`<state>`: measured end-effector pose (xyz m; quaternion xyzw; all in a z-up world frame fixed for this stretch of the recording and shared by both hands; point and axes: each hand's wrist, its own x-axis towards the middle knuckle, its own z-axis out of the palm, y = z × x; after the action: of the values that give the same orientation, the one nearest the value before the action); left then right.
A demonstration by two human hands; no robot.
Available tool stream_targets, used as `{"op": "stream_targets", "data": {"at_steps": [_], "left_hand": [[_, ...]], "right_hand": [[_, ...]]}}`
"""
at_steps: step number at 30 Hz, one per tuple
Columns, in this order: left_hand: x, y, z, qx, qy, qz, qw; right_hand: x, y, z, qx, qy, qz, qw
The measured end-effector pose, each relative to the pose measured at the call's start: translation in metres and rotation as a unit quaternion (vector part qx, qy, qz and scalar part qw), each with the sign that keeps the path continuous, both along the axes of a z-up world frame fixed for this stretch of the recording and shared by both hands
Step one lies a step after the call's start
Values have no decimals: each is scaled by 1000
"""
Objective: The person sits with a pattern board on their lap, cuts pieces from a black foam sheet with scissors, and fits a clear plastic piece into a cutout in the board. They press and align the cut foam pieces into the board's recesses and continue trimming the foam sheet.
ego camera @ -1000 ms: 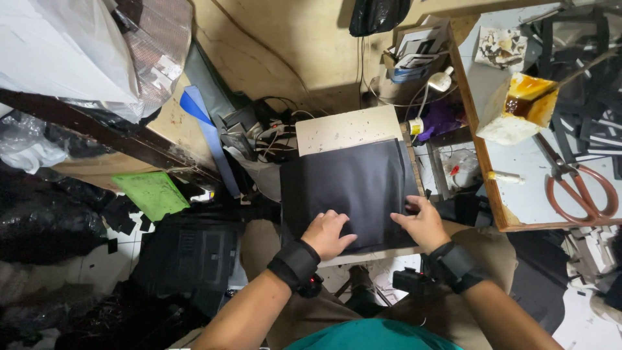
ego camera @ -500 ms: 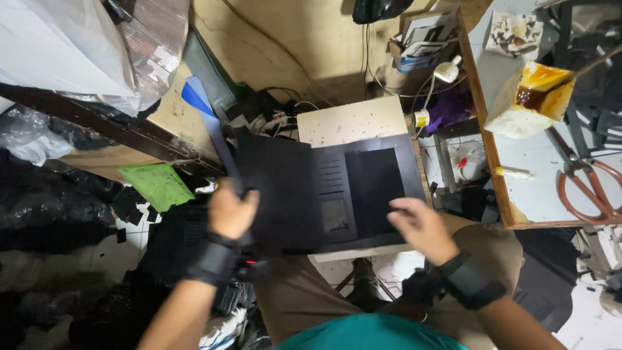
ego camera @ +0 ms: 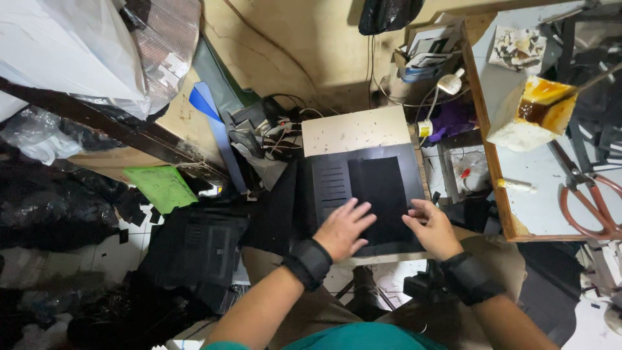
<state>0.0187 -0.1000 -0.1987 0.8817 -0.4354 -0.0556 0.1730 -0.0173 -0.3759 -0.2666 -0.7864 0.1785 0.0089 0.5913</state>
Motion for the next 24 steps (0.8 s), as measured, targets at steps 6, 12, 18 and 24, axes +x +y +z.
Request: {"op": "stream_targets", "data": {"at_steps": [6,12,18,24], "left_hand": [[13,7,-48,111,-78,-21,991],[19,23,-49,130,-91,1,987],[1,-3,-39,37,-62,30,997],[-24,-22,-31,34,30,79,996]], "right_hand": [[-2,-20,-26,-126,26,80,988],[-2,-21,-41,-152,9,112,982],[-26,-27,57,-294,-38,90,951],[-70,-46,162,-359,-93,16,928]]}}
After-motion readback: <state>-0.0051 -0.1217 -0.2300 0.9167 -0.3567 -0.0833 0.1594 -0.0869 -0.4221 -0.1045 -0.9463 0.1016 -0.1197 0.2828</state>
